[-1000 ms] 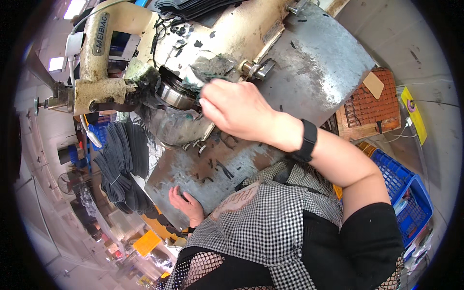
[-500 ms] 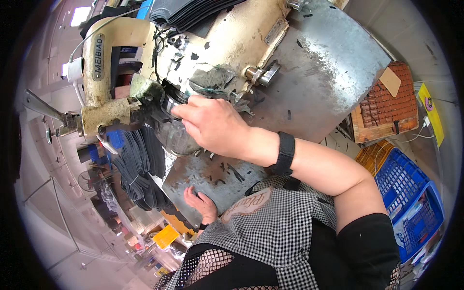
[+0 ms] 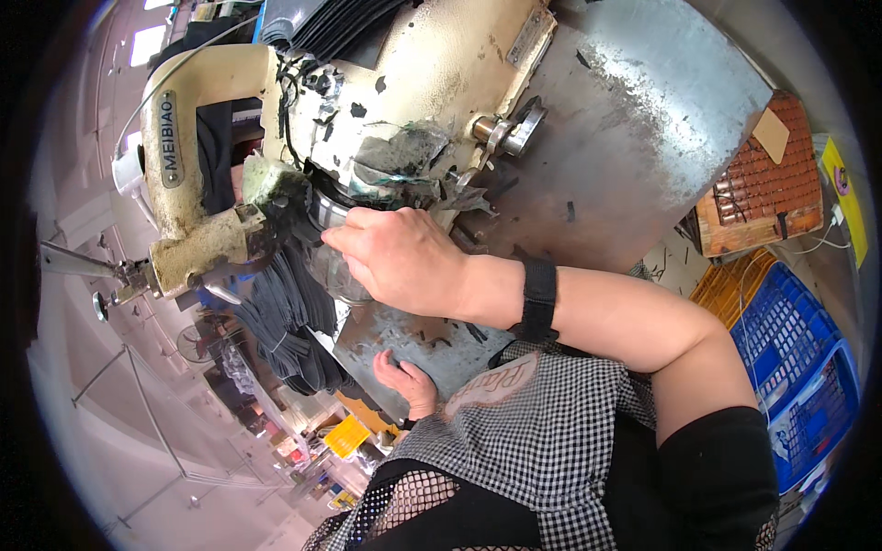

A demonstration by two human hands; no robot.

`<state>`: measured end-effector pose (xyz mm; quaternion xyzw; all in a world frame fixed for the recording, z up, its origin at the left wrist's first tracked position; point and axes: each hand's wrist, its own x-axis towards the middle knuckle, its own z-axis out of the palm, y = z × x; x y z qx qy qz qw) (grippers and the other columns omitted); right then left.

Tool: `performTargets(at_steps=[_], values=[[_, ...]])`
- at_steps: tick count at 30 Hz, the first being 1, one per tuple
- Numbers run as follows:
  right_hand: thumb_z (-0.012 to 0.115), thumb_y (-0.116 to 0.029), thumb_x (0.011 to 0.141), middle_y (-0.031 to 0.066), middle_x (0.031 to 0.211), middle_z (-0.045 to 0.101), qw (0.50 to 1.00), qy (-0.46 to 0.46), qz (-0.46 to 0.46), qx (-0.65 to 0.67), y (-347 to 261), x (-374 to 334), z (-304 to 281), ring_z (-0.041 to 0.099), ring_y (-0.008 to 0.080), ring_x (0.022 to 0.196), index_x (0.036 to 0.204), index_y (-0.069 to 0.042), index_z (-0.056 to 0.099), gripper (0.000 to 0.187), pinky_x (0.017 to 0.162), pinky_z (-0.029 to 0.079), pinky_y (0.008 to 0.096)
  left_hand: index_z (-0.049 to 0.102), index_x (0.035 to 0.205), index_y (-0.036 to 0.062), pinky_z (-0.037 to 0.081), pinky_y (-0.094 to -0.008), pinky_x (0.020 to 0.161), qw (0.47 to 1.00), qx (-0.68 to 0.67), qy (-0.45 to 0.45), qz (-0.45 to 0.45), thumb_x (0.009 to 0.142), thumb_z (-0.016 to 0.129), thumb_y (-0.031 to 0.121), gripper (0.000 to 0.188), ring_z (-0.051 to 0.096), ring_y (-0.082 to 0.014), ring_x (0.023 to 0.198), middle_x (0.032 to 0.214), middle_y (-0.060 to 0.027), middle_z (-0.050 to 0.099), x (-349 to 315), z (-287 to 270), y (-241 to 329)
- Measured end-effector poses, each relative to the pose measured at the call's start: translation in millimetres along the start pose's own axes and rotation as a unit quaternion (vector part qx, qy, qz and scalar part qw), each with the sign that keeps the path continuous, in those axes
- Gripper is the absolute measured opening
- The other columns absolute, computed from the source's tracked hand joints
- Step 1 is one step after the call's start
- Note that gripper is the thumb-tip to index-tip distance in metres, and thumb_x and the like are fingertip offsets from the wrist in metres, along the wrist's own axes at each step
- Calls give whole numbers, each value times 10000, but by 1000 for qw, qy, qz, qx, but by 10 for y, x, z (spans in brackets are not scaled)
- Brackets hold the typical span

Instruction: The recorder uses a leather skiving machine to thin the edges of shoe components.

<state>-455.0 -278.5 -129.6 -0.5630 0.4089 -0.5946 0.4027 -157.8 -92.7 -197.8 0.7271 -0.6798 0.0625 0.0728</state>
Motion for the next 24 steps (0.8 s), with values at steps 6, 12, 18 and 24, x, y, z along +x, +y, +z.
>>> performTargets(at_steps=[6, 12, 18, 24], values=[[611, -70, 799, 107, 800, 571, 1000, -14, 4, -18, -50, -22, -61, 604, 287, 651, 991, -13, 628, 201, 575, 497, 361, 427, 1182, -41, 249, -505, 1016, 1000, -4, -13, -5, 784, 455, 50, 409, 358, -407, 1177, 1247, -266, 396, 15, -9, 15], [662, -67, 761, 78, 741, 547, 994, 28, -58, -92, -93, -184, -302, 577, 226, 563, 939, -38, 618, 185, 491, 473, 319, 433, 1181, -37, 246, -504, 1019, 1000, -1, 2, -8, 781, 457, 57, 411, 354, -402, 1186, 1248, -260, 398, -7, 21, -16], [693, -41, 730, 102, 790, 582, 962, 126, -44, -239, -33, -313, -892, 595, 225, 648, 901, -37, 621, 186, 565, 493, 313, 445, 1179, -30, 241, -493, 1026, 999, -25, 14, -39, 779, 459, 66, 411, 360, -395, 1190, 1248, -248, 412, -24, 30, -11], [764, -200, 707, 147, 1009, 575, 890, 90, -55, -443, 198, -342, -1245, 547, 312, 949, 1030, -4, 577, 420, 803, 472, 373, 485, 1156, -8, 233, -478, 1039, 994, -72, 46, -62, 806, 466, 117, 372, 363, -377, 1206, 1229, -226, 439, 2, 3, 26]])
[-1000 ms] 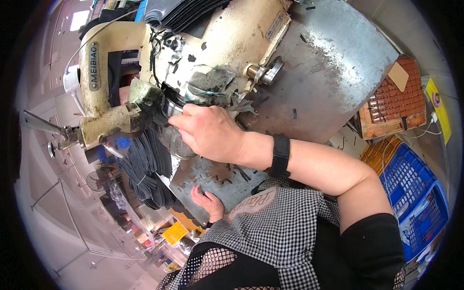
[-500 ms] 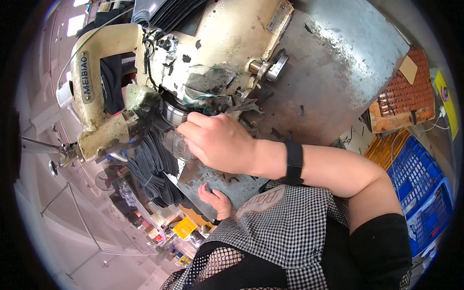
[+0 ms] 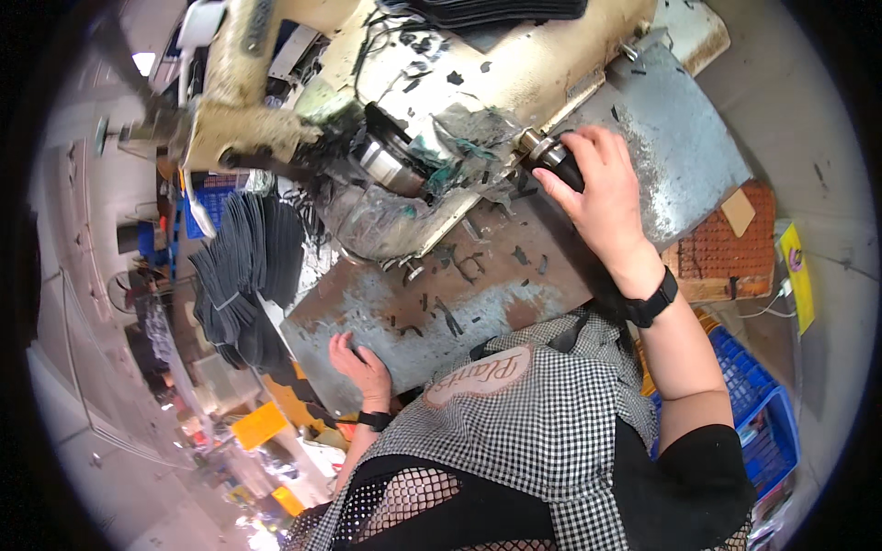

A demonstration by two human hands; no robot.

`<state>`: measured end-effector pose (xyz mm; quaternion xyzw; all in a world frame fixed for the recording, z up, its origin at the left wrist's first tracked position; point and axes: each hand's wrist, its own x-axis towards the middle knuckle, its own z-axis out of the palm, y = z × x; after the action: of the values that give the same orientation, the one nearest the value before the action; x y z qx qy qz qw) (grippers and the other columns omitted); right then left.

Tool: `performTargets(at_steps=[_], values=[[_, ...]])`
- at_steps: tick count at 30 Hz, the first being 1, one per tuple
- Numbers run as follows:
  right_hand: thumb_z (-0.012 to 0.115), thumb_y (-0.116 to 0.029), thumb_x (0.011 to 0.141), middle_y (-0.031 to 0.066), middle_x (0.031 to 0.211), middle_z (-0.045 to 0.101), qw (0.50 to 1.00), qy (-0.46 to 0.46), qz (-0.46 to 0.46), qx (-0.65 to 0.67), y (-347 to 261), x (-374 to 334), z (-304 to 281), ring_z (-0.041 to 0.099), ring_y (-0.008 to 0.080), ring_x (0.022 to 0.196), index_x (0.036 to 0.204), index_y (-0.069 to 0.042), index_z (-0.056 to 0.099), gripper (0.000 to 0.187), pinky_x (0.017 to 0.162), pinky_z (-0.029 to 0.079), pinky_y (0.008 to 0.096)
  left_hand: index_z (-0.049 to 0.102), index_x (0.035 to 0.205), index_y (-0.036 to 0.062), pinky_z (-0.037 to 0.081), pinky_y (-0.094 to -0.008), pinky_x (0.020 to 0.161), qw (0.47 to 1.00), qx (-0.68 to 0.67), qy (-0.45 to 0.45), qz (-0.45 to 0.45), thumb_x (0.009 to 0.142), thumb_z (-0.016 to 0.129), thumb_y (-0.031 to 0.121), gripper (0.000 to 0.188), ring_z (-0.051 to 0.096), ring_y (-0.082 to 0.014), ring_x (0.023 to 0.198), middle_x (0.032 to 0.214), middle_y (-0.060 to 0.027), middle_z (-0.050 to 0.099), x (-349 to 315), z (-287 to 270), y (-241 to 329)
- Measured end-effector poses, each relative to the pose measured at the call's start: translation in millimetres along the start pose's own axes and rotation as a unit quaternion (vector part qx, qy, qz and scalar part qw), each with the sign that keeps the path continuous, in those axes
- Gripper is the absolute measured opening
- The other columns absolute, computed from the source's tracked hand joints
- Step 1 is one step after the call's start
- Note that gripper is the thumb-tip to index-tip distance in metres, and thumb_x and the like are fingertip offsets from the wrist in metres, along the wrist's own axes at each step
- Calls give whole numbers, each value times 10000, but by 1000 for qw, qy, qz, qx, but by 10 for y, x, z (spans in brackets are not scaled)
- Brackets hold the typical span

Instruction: The recorder uses a leather skiving machine to thin the edges of shoe components.

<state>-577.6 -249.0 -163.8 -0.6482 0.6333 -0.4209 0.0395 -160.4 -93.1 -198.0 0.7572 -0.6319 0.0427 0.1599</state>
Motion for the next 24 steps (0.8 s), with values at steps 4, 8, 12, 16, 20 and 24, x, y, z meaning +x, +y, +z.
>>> performTargets(at_steps=[4, 8, 12, 16, 20, 24], values=[[757, -248, 704, 124, 974, 568, 994, -22, -52, -90, 7, 5, 99, 554, 295, 898, 1043, -4, 573, 456, 745, 489, 365, 498, 1163, -19, 246, -481, 1024, 1000, -17, 5, -2, 788, 495, 108, 396, 371, -389, 1182, 1262, -242, 418, -25, 17, -69], [751, -271, 701, 98, 837, 536, 982, -34, -81, -167, -3, 19, 186, 541, 261, 799, 1037, -13, 576, 458, 673, 482, 345, 501, 1161, -14, 258, -482, 1019, 999, -39, 11, -8, 774, 515, 80, 399, 375, -389, 1184, 1260, -242, 421, -21, -10, -50], [716, -332, 738, 90, 808, 539, 959, -46, -127, -249, -20, 42, 212, 539, 248, 774, 1053, 4, 568, 483, 660, 479, 327, 506, 1150, -3, 271, -487, 1012, 999, -34, 28, 0, 769, 522, 78, 389, 390, -390, 1169, 1253, -229, 426, -47, 8, -53], [623, -323, 863, 94, 721, 587, 978, -29, -106, -175, 18, -4, 357, 532, 225, 588, 1032, 25, 559, 392, 575, 476, 336, 509, 1145, 10, 280, -487, 1006, 999, -33, 40, 4, 767, 528, 75, 385, 397, -388, 1161, 1242, -217, 434, -56, 12, -36], [436, -383, 963, 79, 618, 558, 703, -156, 500, 481, 36, 146, 336, 426, 133, 423, 944, 32, 525, 424, 389, 354, 274, 512, 1144, 15, 288, -486, 1001, 998, -44, 49, -5, 771, 531, 76, 378, 400, -386, 1157, 1239, -211, 437, -71, 26, -47], [389, -408, 966, 143, 626, 583, 708, -273, 502, 416, 78, 220, 202, 475, 214, 431, 936, 12, 512, 438, 400, 388, 325, 516, 1142, 26, 295, -484, 998, 997, -57, 46, -13, 778, 533, 75, 367, 404, -382, 1154, 1242, -196, 439, -61, 22, -78]])
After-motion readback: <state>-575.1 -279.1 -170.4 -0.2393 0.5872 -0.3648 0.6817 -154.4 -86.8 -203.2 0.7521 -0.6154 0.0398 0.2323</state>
